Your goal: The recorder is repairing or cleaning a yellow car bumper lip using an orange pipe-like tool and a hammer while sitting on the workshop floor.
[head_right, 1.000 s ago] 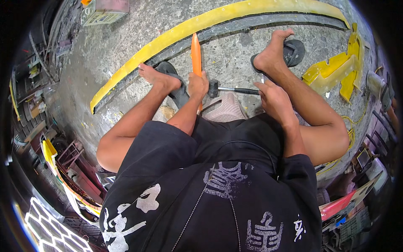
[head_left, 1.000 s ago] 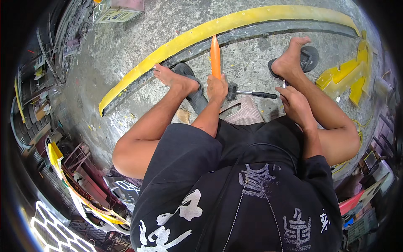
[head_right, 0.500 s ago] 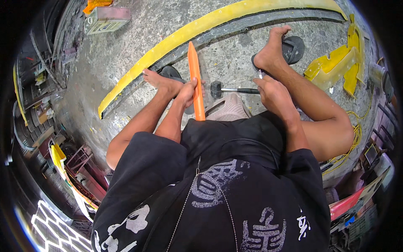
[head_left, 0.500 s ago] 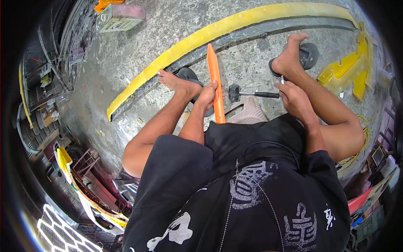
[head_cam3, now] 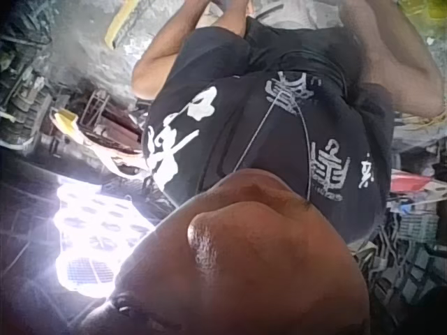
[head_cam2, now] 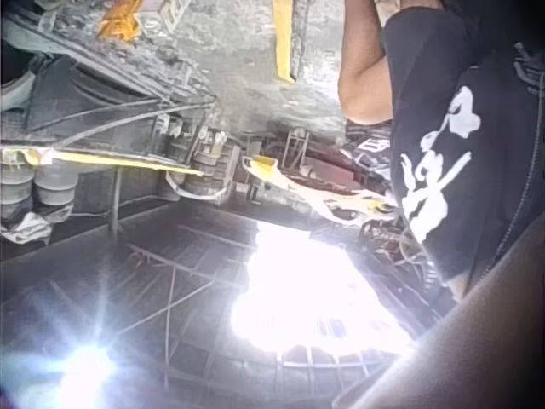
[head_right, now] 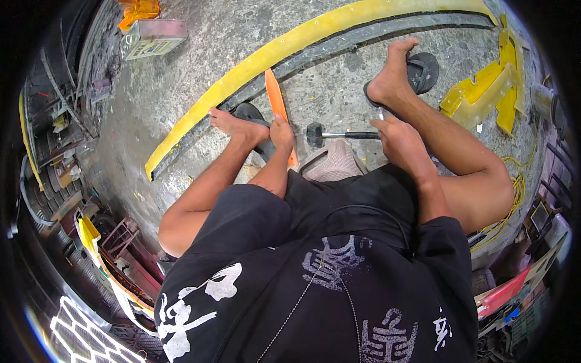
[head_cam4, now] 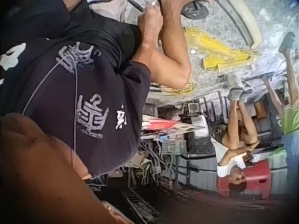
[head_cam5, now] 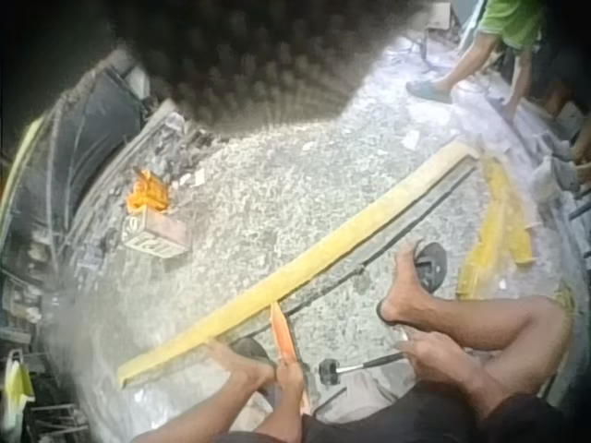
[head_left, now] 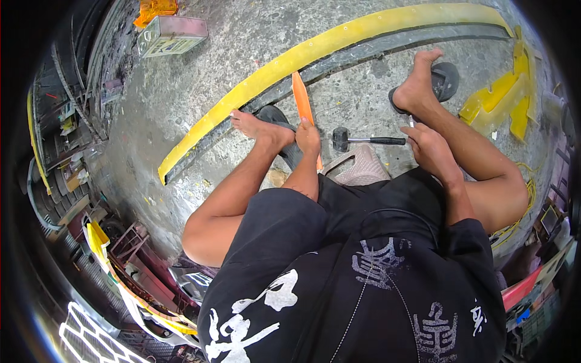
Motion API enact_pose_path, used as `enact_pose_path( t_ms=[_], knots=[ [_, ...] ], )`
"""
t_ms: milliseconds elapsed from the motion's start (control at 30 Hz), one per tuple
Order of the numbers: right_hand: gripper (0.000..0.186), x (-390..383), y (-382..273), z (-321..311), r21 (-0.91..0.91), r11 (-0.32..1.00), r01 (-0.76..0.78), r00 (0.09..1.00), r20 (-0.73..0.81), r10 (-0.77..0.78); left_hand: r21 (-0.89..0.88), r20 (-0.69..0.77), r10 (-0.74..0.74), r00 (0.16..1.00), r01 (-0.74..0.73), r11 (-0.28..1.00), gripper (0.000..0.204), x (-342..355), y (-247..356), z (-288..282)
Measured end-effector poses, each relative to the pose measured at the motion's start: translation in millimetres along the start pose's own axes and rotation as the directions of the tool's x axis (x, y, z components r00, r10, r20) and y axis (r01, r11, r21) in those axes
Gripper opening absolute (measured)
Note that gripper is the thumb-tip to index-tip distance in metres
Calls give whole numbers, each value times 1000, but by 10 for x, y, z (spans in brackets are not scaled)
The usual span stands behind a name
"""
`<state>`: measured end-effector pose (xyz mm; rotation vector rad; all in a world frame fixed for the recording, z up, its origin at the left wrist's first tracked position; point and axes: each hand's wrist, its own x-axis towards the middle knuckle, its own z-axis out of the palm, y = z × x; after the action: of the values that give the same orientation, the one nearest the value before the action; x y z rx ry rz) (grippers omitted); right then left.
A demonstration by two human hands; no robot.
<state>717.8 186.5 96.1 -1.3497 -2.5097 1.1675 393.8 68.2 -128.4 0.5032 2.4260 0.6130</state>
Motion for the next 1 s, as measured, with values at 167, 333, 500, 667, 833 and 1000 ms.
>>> enact_pose_path(
  t_ms=[167,333,500,667,833,1000],
  knots=[
    [30,70,-45,-1,-8,999,-53,996,65,53,-30,6,-51,999,52,998,61,188,-128,-23],
    [27,142,-95,-10,-8,998,-56,993,106,57,-73,37,-96,995,99,992,59,417,-157,16],
    [26,206,-108,14,5,1000,-18,1000,25,18,-89,65,35,997,-29,996,59,570,126,-43],
    [29,97,-4,-19,149,989,24,988,-155,0,3,-119,133,984,-134,991,37,452,534,-135],
    [29,79,-211,-82,219,971,93,969,-244,-38,113,262,382,886,-421,900,37,1138,1006,-874],
    [40,76,-230,65,294,915,276,935,-303,-184,594,658,258,707,-699,399,52,2075,2236,-2450]
  ],
)
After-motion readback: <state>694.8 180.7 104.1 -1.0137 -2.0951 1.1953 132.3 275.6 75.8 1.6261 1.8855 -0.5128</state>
